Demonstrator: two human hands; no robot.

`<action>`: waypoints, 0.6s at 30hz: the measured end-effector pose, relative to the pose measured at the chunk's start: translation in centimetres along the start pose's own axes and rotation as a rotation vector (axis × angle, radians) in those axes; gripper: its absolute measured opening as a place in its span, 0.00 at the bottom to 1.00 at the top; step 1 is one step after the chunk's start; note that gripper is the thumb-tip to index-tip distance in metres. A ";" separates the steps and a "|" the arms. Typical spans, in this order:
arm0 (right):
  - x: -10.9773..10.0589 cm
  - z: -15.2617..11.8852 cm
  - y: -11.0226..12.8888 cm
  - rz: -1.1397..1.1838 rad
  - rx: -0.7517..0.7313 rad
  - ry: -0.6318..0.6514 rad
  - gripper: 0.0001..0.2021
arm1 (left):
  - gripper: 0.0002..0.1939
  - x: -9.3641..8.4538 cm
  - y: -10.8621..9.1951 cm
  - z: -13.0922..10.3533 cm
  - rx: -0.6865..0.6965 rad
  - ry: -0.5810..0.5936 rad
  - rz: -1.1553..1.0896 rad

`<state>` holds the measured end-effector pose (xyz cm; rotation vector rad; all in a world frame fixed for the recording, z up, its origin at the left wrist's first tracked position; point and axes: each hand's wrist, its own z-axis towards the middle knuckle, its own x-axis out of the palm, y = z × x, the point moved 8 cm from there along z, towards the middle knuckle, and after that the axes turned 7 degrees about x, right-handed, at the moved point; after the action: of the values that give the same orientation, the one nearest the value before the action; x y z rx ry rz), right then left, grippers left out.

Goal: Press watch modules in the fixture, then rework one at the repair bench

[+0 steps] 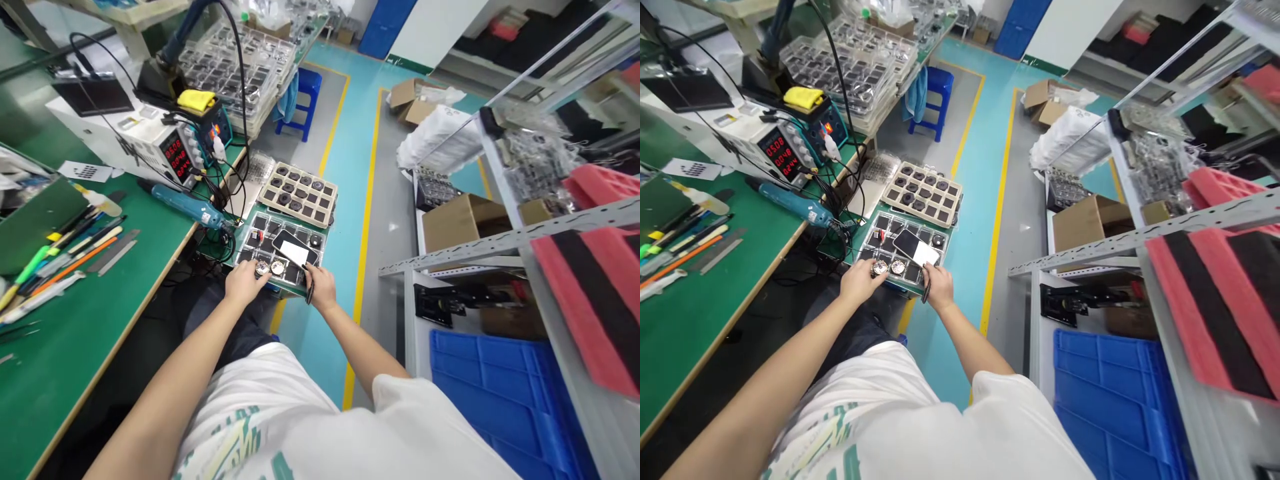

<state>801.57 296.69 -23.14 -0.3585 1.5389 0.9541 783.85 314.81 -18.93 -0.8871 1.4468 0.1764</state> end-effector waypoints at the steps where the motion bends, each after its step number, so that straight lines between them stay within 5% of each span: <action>1: -0.2 0.4 -0.5 -0.010 0.012 -0.004 0.18 | 0.24 0.7 0.0 0.6 -0.018 0.036 0.005; 7: 0.0 4.7 -1.2 -0.049 0.013 0.072 0.24 | 0.27 3.1 1.7 1.8 -0.104 0.171 0.004; 12: 0.1 7.2 -0.6 -0.078 -0.002 0.162 0.21 | 0.28 3.5 2.1 1.6 -0.083 0.154 -0.065; 15: -0.8 7.5 -0.5 -0.072 0.011 0.167 0.20 | 0.27 2.9 2.2 -0.3 -0.041 0.085 -0.143; 18: -2.8 8.9 -1.3 -0.045 0.063 0.120 0.19 | 0.26 1.7 3.1 -4.5 -0.015 -0.009 -0.238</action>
<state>809.10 301.58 -20.42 -0.4093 1.6594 0.8598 778.75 313.43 -21.22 -1.0609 1.3210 0.0124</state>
